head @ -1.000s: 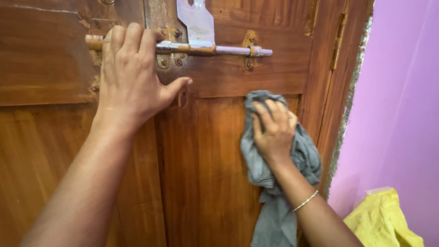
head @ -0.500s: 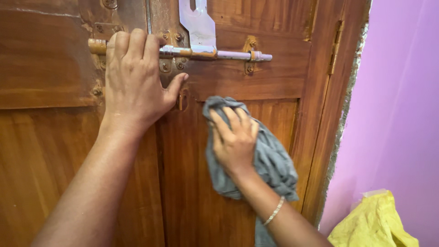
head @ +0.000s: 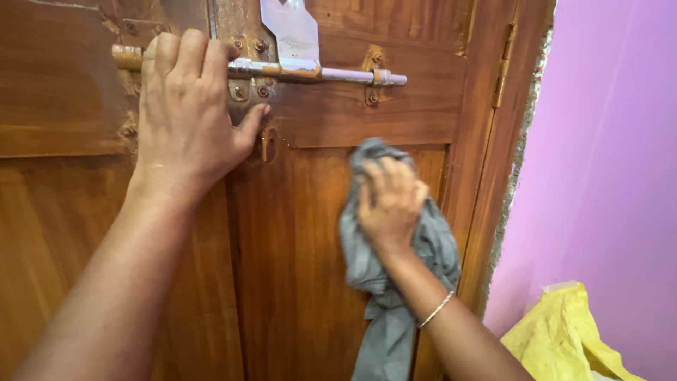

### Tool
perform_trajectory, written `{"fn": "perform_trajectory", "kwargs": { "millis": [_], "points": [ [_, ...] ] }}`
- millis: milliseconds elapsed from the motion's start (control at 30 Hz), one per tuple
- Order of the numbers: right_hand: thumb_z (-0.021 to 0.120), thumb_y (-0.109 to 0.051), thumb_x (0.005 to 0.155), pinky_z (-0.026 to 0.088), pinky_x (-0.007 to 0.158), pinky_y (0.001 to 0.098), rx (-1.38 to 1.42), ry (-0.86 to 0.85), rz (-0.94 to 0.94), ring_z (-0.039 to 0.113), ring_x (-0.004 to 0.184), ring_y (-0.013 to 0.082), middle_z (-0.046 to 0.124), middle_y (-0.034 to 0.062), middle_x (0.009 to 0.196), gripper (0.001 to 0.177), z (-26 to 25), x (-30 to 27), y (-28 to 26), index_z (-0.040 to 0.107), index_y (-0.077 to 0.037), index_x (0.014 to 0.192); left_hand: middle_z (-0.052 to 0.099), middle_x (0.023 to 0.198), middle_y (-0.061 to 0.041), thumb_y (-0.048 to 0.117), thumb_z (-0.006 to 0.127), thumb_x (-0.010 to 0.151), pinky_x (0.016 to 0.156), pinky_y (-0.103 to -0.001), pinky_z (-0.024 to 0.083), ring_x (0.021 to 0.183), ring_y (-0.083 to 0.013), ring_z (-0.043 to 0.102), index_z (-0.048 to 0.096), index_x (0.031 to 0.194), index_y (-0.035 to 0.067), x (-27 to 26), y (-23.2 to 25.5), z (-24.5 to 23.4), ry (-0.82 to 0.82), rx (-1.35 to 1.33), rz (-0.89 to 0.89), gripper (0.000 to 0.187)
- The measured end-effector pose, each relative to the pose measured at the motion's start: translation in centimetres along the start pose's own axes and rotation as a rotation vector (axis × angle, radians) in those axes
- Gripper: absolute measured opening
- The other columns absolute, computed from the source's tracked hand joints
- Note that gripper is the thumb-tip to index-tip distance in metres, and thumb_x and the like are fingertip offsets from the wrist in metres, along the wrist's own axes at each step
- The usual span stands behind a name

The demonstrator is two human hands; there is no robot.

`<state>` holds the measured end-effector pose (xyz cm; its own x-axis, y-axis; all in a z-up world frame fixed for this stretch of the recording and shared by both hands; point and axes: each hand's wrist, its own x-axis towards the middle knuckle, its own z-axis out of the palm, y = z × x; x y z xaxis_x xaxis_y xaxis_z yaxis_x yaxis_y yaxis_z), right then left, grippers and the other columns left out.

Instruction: The person sprays a cleaning solution from a small bottle onto a wooden door and then wipes the surface with a grey cloth. The person cleans the door panels, the metal latch, and the lower edges of the door.

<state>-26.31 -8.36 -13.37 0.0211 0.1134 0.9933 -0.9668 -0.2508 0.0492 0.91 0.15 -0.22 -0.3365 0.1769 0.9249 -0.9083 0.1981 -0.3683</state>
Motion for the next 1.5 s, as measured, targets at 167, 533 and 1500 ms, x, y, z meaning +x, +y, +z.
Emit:
{"fn": "perform_trajectory", "kwargs": {
  "millis": [167,533,1500],
  "points": [
    [0.065,-0.026,0.104,0.035,0.105,0.0477,-0.086,0.123,0.111,0.054,0.131,0.0275,0.062,0.0079,0.135,0.027,-1.1,0.0,6.4,0.065,-0.012,0.127,0.053,0.115,-0.016,0.039,0.087,0.089,0.121,-0.049,0.033,0.123,-0.0352,0.049,0.060,0.122,0.000,0.1,0.0,0.0,-0.019,0.019,-0.005,0.058],
    [0.065,-0.026,0.102,0.036,0.104,0.0483,-0.081,0.113,0.217,0.051,0.124,0.0314,0.061,0.0107,0.126,0.028,-1.2,-4.2,6.4,0.067,-0.010,0.125,0.053,0.114,-0.015,0.035,0.088,0.087,0.114,-0.047,0.038,0.121,-0.0348,0.048,0.061,0.118,0.003,0.0,0.8,-0.3,0.020,0.029,-0.040,0.053],
    [0.068,-0.026,0.102,0.041,0.099,0.0465,0.018,0.174,0.312,0.054,0.111,0.0320,0.060,0.0103,0.113,0.024,-1.0,-0.1,7.6,0.065,-0.007,0.117,0.053,0.114,-0.011,0.037,0.085,0.090,0.115,-0.041,0.040,0.121,-0.0301,0.048,0.061,0.114,0.005,-1.0,0.1,0.5,0.002,0.143,-0.021,0.047]
  ]
}}
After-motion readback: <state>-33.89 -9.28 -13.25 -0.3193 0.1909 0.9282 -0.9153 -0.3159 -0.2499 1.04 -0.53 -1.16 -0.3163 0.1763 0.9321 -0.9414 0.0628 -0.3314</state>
